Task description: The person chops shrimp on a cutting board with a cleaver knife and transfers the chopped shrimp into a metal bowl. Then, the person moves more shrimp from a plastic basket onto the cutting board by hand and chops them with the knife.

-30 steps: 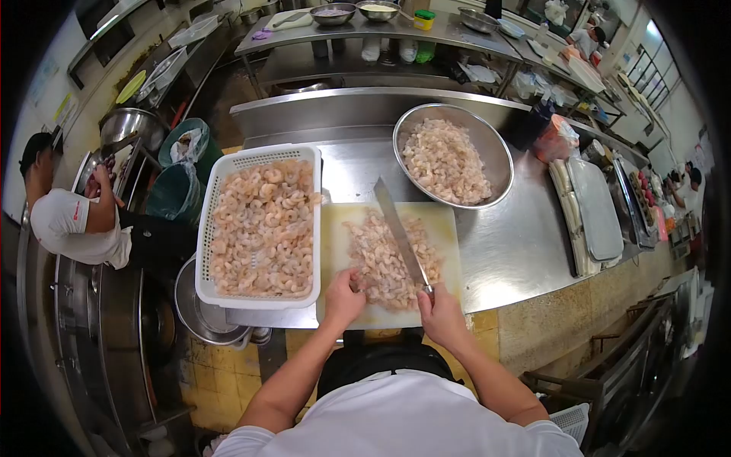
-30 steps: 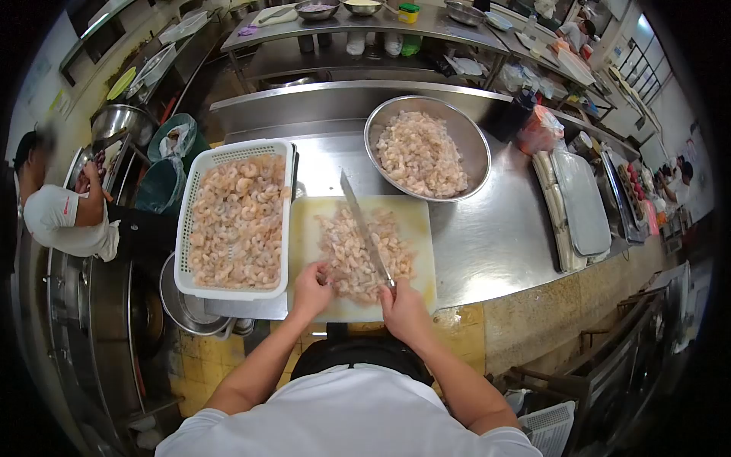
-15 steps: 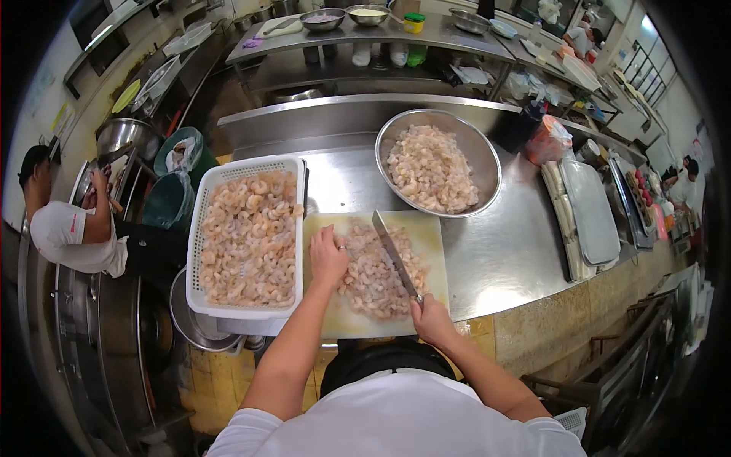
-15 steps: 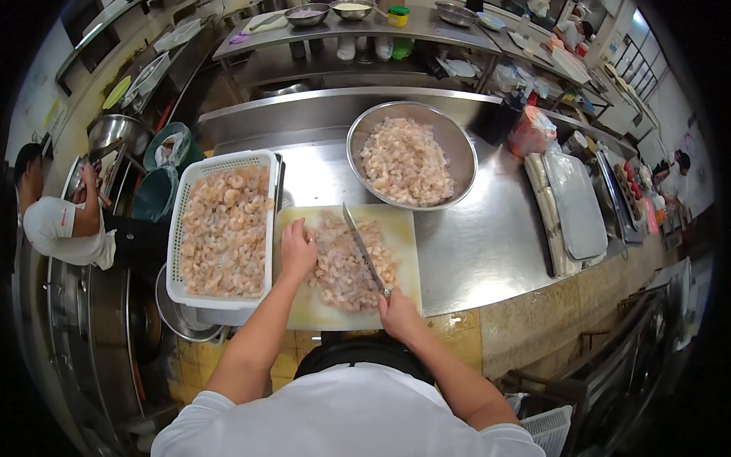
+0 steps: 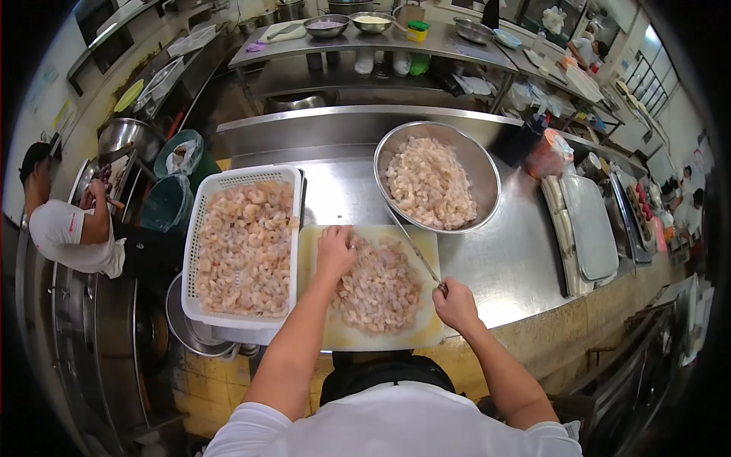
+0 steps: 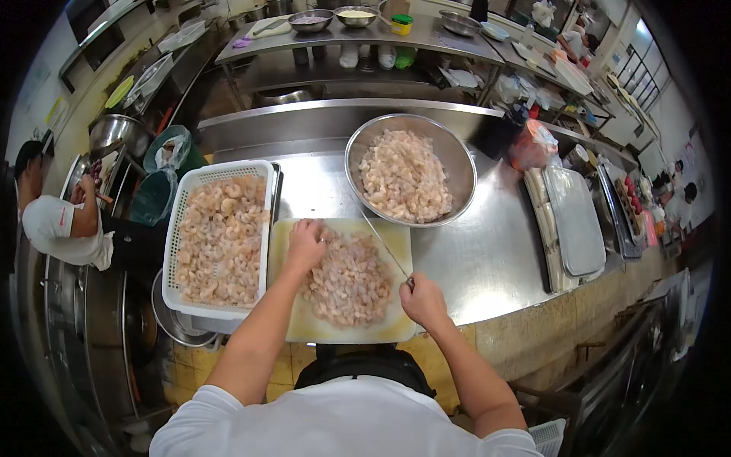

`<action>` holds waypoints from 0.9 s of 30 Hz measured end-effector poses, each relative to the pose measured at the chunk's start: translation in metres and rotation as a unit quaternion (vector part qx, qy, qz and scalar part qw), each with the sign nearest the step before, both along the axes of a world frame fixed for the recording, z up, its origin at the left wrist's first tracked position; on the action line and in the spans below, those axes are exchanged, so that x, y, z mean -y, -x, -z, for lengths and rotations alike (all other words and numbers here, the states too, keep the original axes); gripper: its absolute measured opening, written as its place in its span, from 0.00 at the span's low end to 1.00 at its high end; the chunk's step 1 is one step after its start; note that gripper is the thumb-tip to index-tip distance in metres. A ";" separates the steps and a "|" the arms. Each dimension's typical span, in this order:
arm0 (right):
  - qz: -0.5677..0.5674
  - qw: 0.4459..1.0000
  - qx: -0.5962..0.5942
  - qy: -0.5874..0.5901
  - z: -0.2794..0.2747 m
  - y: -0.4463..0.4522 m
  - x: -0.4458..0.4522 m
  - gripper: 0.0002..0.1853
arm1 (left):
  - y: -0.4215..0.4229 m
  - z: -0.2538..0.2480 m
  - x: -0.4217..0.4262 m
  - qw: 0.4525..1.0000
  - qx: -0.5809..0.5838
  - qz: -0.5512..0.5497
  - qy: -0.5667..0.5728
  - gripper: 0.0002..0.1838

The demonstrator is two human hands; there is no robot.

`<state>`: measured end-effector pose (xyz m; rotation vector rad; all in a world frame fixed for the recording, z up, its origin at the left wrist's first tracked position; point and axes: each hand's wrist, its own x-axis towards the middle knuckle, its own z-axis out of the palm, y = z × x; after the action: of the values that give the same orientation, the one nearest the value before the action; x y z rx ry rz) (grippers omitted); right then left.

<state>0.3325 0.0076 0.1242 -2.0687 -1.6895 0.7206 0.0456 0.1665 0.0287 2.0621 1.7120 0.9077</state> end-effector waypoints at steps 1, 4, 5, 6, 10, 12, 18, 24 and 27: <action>-0.001 0.999 0.032 0.015 0.004 -0.001 -0.005 0.15 | -0.001 0.000 -0.002 1.000 -0.012 0.016 0.022 0.16; -0.055 0.992 0.105 0.033 0.014 -0.003 -0.011 0.18 | -0.003 0.007 0.005 0.997 0.014 0.040 0.063 0.13; -0.082 0.988 0.125 0.035 0.017 -0.002 -0.008 0.19 | 0.000 0.010 0.015 0.996 0.022 0.051 0.073 0.12; -0.097 0.986 0.124 0.048 0.017 0.001 -0.003 0.18 | 0.002 0.005 0.026 0.994 0.031 0.062 0.079 0.11; -0.145 0.979 0.118 0.081 0.006 0.004 0.023 0.16 | 0.018 0.007 0.095 0.989 0.140 0.050 -0.009 0.08; -0.152 0.977 0.120 0.087 -0.004 -0.001 0.023 0.15 | 0.029 0.006 0.127 0.986 0.163 -0.003 -0.022 0.08; -0.149 0.978 0.144 0.026 0.001 0.007 -0.046 0.14 | 0.047 0.001 0.153 0.984 0.150 -0.087 -0.029 0.10; -0.257 0.948 0.182 0.031 0.019 0.015 -0.011 0.13 | 0.054 0.016 0.123 0.976 0.187 -0.108 -0.036 0.16; -0.236 0.963 0.128 -0.004 -0.008 0.009 0.011 0.14 | 0.057 0.018 0.112 0.984 0.157 -0.071 -0.037 0.20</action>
<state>0.3236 -0.0033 0.1324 -1.8258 -2.3721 0.5918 -0.0109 0.0548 0.0107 1.7407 1.6886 1.2820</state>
